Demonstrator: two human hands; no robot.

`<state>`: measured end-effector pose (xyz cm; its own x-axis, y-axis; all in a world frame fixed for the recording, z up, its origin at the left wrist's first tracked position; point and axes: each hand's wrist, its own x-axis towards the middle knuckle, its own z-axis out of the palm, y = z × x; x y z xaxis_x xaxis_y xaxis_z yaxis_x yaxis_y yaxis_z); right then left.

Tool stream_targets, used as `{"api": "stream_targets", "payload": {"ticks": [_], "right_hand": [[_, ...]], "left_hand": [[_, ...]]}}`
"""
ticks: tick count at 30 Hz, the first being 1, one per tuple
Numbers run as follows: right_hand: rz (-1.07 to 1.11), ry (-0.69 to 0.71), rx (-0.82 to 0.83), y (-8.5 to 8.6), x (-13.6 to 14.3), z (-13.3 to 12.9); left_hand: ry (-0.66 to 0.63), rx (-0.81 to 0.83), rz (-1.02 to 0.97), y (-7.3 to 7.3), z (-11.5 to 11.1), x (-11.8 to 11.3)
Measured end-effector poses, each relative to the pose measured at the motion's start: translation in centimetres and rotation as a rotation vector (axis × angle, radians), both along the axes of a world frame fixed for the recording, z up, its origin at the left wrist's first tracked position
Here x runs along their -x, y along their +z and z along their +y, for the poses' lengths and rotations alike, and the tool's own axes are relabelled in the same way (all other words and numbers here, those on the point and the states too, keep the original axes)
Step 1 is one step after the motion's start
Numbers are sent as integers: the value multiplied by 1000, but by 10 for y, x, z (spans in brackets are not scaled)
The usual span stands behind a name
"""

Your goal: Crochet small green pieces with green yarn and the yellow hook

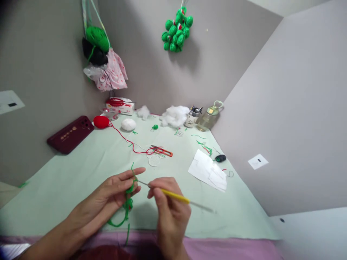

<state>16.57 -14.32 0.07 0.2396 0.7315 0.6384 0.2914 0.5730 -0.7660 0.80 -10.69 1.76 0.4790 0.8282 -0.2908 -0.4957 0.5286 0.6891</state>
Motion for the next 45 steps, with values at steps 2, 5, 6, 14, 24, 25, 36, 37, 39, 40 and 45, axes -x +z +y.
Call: {"api": "stream_targets", "payload": {"ticks": [2,5,6,14,24,25,36,37,39,40,45], "right_hand": [[115,50,81,1,3,4],[-61,-38,-54,-5,13,8],[-133,-88,-132,-8,15,9],[207,106,117,-6,4,9],[107,113,59,-7,11,5],[86,101,50,-8,11,4],[-131,-10,-76,-19,22,-1],[-74,34,-26,-16,20,0],[36,93,42,-11,15,2],[84,116,65,-10,13,3],[271,187,136,-15,10,7]], "left_hand": [[75,-78,78,1,-1,-1],[173,-159,131,0,-6,-6],[162,-134,102,-1,-7,-8],[39,-39,12,1,-2,0],[70,-67,65,-1,-9,-3],[78,-71,67,-1,-9,-3],[161,-67,62,-3,-12,-5],[135,-42,52,-3,-11,-4],[87,-16,39,-3,-9,-3],[70,-19,36,-4,-8,-3],[21,-70,39,-11,-8,0]]}}
